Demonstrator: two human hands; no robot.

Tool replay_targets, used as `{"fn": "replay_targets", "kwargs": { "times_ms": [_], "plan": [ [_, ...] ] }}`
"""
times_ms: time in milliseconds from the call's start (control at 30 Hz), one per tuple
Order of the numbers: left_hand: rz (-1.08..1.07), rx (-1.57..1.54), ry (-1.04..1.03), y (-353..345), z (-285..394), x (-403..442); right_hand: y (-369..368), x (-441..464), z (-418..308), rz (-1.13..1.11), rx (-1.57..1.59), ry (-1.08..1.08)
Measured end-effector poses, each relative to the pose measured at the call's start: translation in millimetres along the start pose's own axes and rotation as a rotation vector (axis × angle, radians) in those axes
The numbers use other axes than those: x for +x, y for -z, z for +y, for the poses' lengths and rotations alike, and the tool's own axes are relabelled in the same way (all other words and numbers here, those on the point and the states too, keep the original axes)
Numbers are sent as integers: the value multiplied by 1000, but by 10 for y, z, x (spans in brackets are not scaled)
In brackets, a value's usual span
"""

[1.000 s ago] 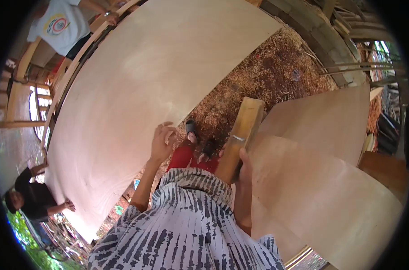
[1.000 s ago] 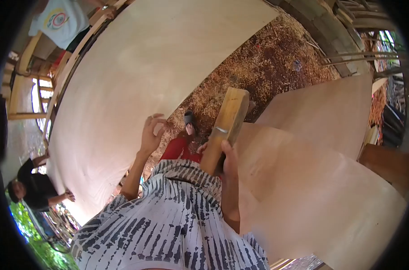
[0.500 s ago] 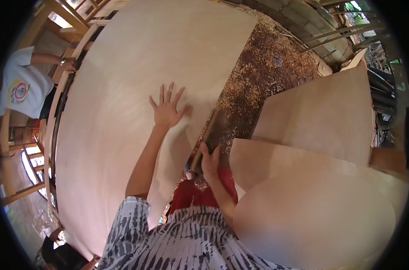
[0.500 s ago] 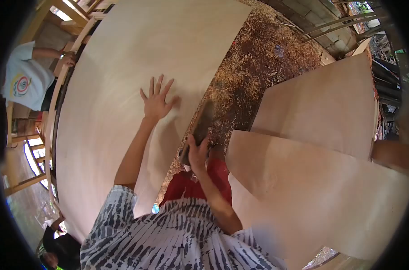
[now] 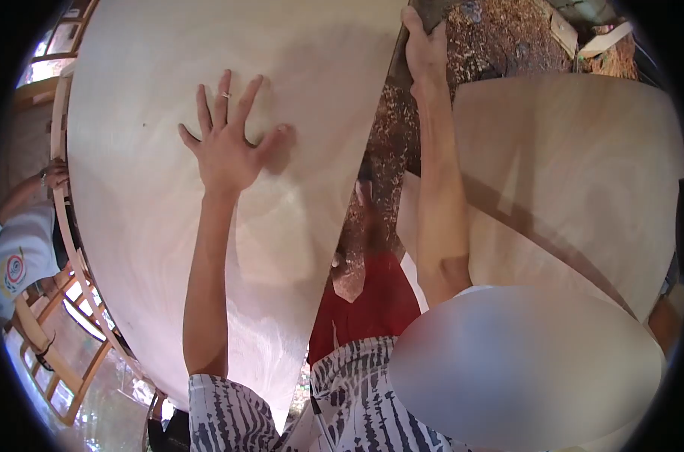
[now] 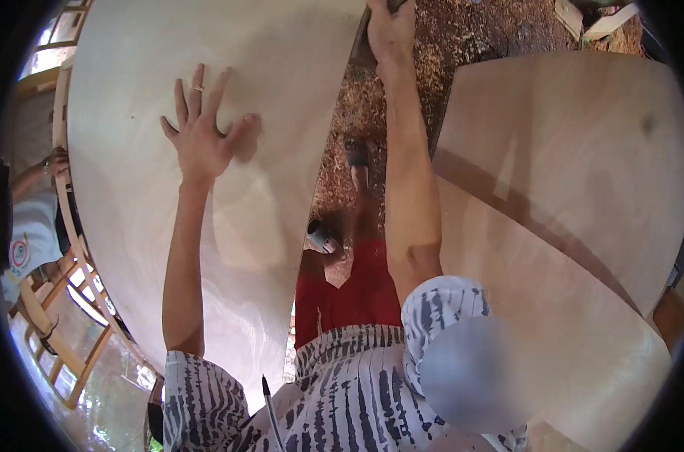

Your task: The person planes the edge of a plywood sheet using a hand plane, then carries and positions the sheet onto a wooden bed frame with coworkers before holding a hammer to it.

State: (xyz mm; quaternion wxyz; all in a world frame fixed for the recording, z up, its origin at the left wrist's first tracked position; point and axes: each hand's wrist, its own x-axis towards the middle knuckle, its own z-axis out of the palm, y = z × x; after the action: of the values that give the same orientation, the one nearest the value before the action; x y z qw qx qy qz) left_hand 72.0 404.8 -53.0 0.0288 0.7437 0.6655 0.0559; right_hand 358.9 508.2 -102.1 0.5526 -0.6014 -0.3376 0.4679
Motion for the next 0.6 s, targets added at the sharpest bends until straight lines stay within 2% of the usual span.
{"fn": "replay_targets", "kwargs": {
  "times_ms": [67,100,133,200,233,333,433,467,600],
  "plan": [
    [-10,6,-9,-1,36,10,27,-379,15,13,-98,146],
    [5,14,-14,-12,57,22,83,-742,45,-4,-232,145],
    [14,24,-15,-21,77,8,60,-1229,-70,3,-139,100],
    [26,33,-25,-37,101,44,123,-2155,-23,-8,-186,-91],
    [38,39,-29,-26,123,14,178,-2621,49,-6,-347,100],
    [67,25,-51,-43,127,-42,268,-3988,-28,-90,-83,-298],
    [76,-1,-50,-98,95,-42,262,-4197,157,-69,-117,-327],
    [75,2,-49,-97,78,-48,238,-4003,190,-42,-48,-354],
    [71,-11,-33,-121,81,-35,174,-1813,224,22,-231,-3]
  ]
}}
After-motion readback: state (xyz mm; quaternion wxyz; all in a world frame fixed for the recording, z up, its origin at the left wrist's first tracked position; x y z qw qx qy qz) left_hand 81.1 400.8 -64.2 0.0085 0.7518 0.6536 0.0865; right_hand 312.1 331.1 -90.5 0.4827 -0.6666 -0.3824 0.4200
